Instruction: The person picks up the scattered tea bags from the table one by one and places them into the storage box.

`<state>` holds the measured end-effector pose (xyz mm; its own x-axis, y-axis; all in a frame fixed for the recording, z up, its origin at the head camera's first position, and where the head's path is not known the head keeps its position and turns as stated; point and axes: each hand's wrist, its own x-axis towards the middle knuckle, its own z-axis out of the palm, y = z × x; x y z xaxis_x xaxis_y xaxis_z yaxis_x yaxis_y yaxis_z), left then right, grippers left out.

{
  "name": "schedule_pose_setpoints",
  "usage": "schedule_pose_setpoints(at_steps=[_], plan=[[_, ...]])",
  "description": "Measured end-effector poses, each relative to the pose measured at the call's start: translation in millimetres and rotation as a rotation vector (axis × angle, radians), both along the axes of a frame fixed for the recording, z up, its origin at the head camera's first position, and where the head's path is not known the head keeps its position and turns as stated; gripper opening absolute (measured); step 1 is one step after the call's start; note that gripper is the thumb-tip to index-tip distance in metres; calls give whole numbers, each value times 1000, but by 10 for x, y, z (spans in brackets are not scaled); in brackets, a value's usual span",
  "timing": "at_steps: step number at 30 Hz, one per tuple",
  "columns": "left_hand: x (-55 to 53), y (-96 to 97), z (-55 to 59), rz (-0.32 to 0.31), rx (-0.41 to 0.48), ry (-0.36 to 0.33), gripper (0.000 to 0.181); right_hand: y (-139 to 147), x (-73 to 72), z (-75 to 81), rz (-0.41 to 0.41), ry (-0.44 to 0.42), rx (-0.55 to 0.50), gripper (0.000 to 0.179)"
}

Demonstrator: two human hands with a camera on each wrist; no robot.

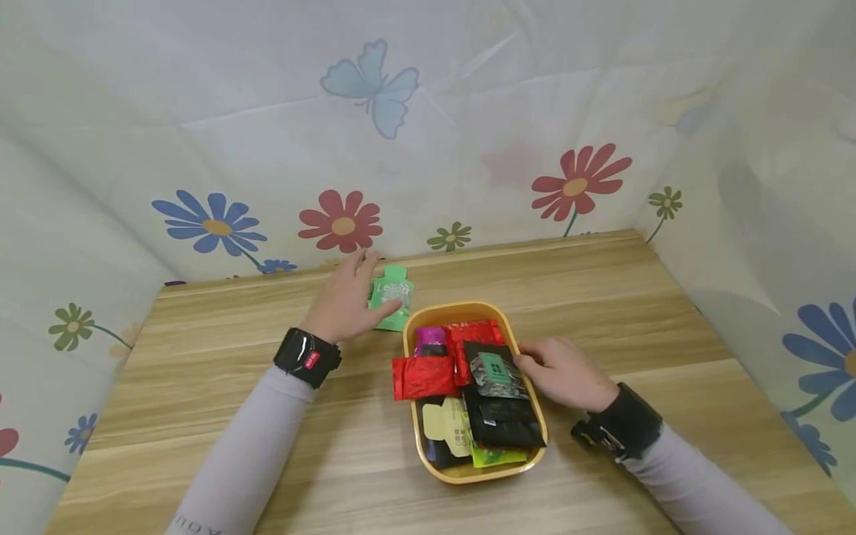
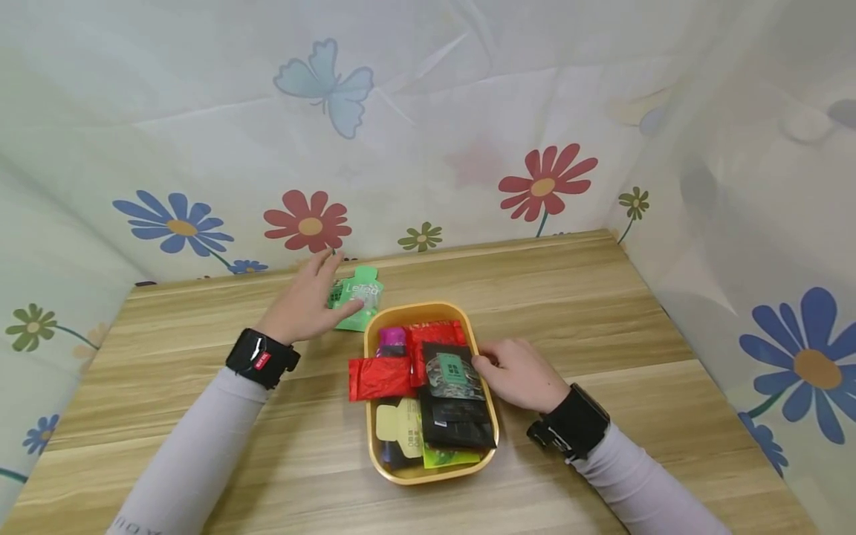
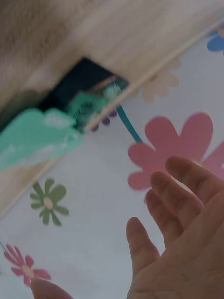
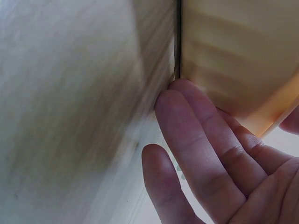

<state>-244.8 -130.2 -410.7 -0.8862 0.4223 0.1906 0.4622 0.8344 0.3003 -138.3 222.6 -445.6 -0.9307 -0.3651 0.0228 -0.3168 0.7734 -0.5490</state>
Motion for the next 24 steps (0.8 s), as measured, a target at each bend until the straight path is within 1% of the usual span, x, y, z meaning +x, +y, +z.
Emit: schedule_pose_setpoints(at_steps=[2,6,9,11,13,15,18,22,24], plan=[[-62,-10,-77,26,-14,-9,93,1,-4,1,0,-3,0,31],[-168,12,-239,57,-44,-36,91,3,-9,2,3,-6,1,32],[-209,56,-311,65,-65,-51,91,5,-11,3,6,-4,2,33],[-223,90,-341,62,-85,-52,92,6,-11,3,7,-3,2,33],[-229,123,-362,66,-125,-43,92,7,-9,5,7,-3,0,33],[-230,154,-383,78,-164,-40,91,7,-7,6,6,-5,0,33],[-220,193,-409,110,-209,-56,91,6,-5,10,4,-8,1,33],[-202,223,-444,142,-220,-89,88,9,-4,9,4,-11,5,35],[-195,230,-456,149,-229,-90,87,13,-4,6,3,-14,2,35]])
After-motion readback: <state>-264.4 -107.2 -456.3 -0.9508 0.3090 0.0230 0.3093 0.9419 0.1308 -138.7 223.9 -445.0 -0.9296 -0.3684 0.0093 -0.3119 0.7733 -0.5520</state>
